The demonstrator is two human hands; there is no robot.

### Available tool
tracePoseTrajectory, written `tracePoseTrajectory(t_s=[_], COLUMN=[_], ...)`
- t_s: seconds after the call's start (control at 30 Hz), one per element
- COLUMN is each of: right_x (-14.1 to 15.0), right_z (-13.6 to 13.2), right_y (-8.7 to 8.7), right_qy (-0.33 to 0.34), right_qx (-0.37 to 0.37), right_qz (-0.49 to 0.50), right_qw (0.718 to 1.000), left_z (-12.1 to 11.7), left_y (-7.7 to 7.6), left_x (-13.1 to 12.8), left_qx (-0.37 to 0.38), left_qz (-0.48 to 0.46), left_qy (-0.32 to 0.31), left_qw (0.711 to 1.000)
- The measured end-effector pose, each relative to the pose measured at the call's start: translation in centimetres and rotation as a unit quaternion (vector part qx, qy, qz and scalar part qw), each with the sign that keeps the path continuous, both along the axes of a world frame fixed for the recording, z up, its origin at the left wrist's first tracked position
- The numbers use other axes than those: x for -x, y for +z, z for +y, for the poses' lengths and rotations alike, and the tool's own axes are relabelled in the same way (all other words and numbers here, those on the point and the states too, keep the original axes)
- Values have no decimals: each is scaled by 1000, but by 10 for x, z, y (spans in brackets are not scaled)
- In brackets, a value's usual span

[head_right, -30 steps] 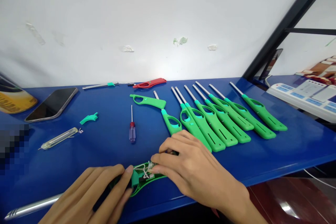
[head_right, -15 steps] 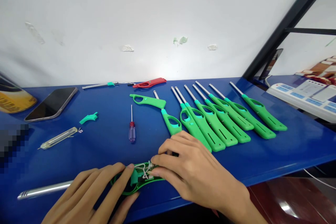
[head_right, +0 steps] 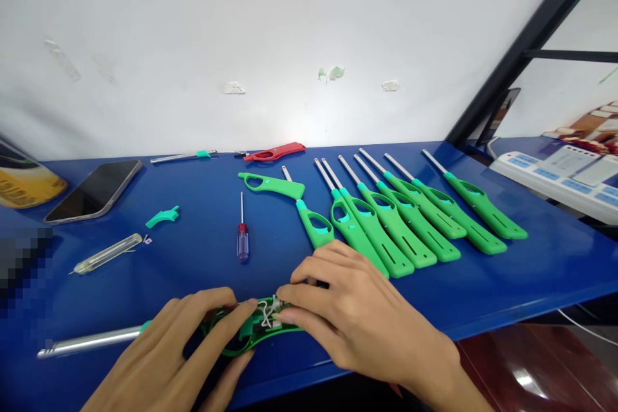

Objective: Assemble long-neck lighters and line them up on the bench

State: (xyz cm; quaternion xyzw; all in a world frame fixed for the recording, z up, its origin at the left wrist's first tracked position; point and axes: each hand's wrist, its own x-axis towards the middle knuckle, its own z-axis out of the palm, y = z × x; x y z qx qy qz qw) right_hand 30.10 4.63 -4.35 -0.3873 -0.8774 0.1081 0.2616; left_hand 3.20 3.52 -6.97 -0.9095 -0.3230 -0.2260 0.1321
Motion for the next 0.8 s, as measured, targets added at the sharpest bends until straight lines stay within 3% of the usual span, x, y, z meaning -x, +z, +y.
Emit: tracePoseTrajectory(t_s=[0.8], right_x=[-7], right_z=[-1], right_y=[0], right_qy=[20], right_qx=[31], right_qz=[-16], right_qw=[999], left_z=[5], left_y=[4], left_x=[-2], left_qx=[77], left_qz=[-28], left_qy=[-25], left_qw=[996])
